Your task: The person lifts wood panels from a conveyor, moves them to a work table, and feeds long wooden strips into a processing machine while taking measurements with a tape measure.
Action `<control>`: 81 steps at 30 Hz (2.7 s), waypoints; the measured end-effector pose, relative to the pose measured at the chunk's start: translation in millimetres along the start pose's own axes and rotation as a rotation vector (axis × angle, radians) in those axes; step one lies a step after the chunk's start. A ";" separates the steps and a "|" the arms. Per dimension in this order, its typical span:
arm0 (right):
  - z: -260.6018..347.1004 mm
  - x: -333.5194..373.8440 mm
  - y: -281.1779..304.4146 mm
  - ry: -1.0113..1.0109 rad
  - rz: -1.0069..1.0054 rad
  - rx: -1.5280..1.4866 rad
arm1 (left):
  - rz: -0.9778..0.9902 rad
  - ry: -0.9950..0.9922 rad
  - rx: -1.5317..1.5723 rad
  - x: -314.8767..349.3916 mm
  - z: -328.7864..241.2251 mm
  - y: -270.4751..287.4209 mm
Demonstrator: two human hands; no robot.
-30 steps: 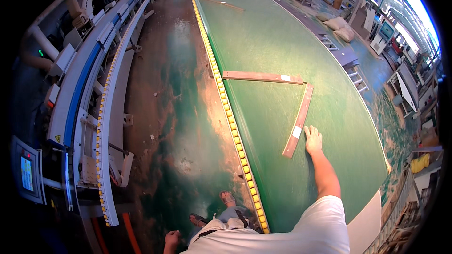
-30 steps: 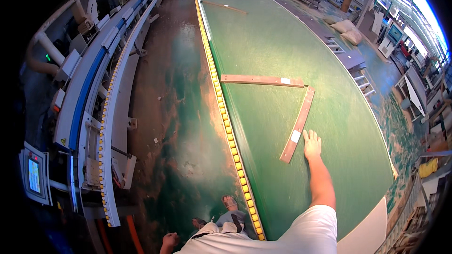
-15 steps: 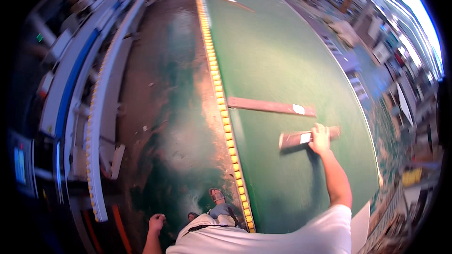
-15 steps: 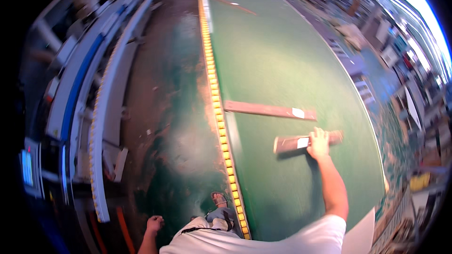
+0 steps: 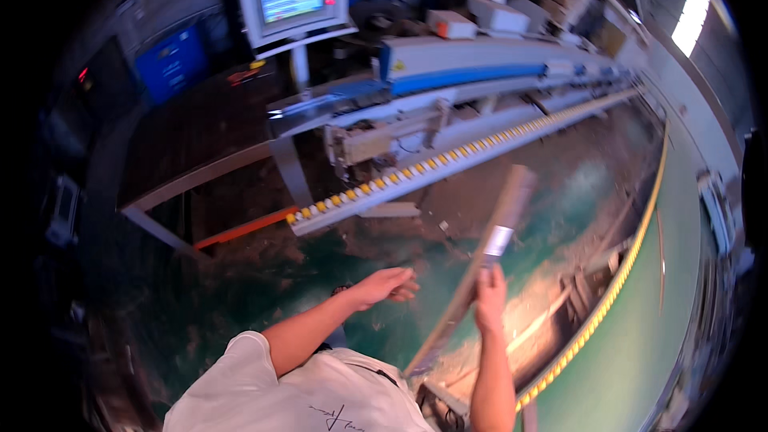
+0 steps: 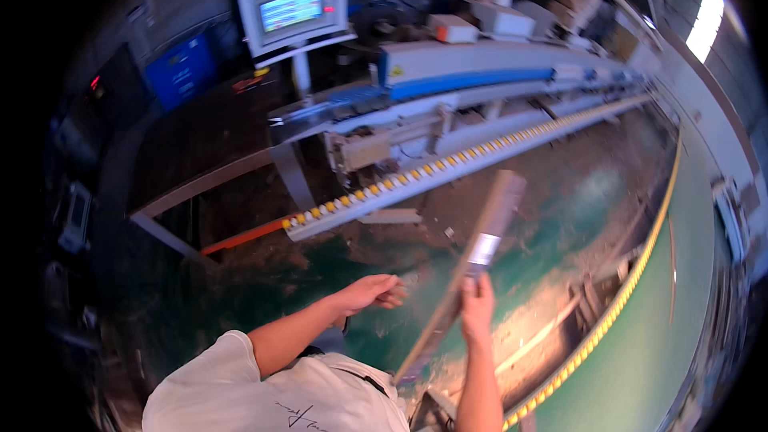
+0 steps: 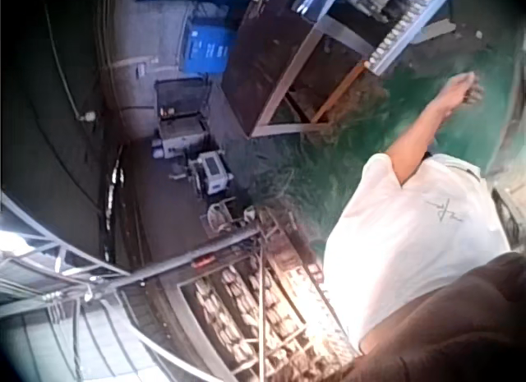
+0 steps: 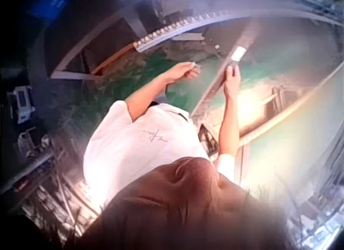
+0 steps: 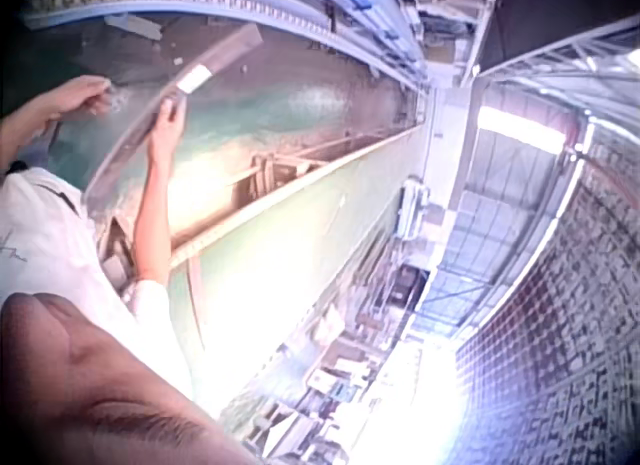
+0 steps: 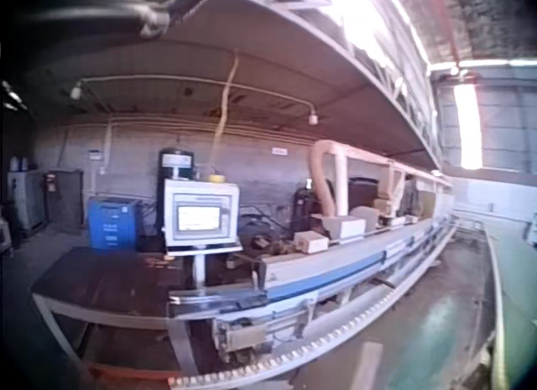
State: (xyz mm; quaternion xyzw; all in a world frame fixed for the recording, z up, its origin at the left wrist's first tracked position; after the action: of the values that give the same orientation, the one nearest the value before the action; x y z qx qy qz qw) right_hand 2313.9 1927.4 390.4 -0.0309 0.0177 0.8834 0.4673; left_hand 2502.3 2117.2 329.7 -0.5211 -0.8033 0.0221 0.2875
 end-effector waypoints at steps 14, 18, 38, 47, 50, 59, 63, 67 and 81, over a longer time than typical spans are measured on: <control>-141.1 -315.2 -472.6 0.216 0.364 0.704 | -0.751 -0.151 0.039 -238.5 -160.8 380.9; -152.2 -358.7 -500.7 0.162 0.354 0.780 | -0.905 -0.056 -0.235 -279.4 -193.2 413.6; -174.6 -476.6 -545.1 -0.505 0.649 0.297 | -1.216 0.049 0.061 -357.1 -211.9 423.9; -197.7 -502.4 -517.0 -0.397 0.658 0.284 | -1.170 0.112 -0.129 -368.6 -247.0 387.4; -195.6 -525.8 -500.2 -0.379 0.639 0.317 | -1.175 0.080 -0.153 -394.0 -248.8 375.3; -195.1 -602.6 -442.9 -0.420 0.666 0.301 | -1.107 0.154 -0.134 -463.7 -289.8 323.9; -201.0 -629.5 -421.9 -0.426 0.650 0.315 | -1.116 0.149 -0.141 -493.0 -300.0 306.4; -191.6 -651.4 -411.9 -0.402 0.684 0.344 | -1.152 0.063 -0.306 -518.9 -278.6 312.5; -201.1 -756.0 -314.9 -0.389 0.641 0.398 | -1.168 0.056 -0.356 -637.1 -313.3 221.9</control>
State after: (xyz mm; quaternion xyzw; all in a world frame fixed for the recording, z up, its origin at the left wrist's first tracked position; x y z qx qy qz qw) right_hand 3006.2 1469.1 242.9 0.2345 0.1082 0.9527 0.1603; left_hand 3022.9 1594.0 236.9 -0.0351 -0.9398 -0.2875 0.1816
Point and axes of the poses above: each hand's wrist, its own x-axis away from the middle knuckle, its own y-axis out of the back of the hand, z = x × y, the point moved 1 cm from there along -x, towards the middle knuckle, and after that the axes turned 3 degrees about -z, right-handed, at the moved point
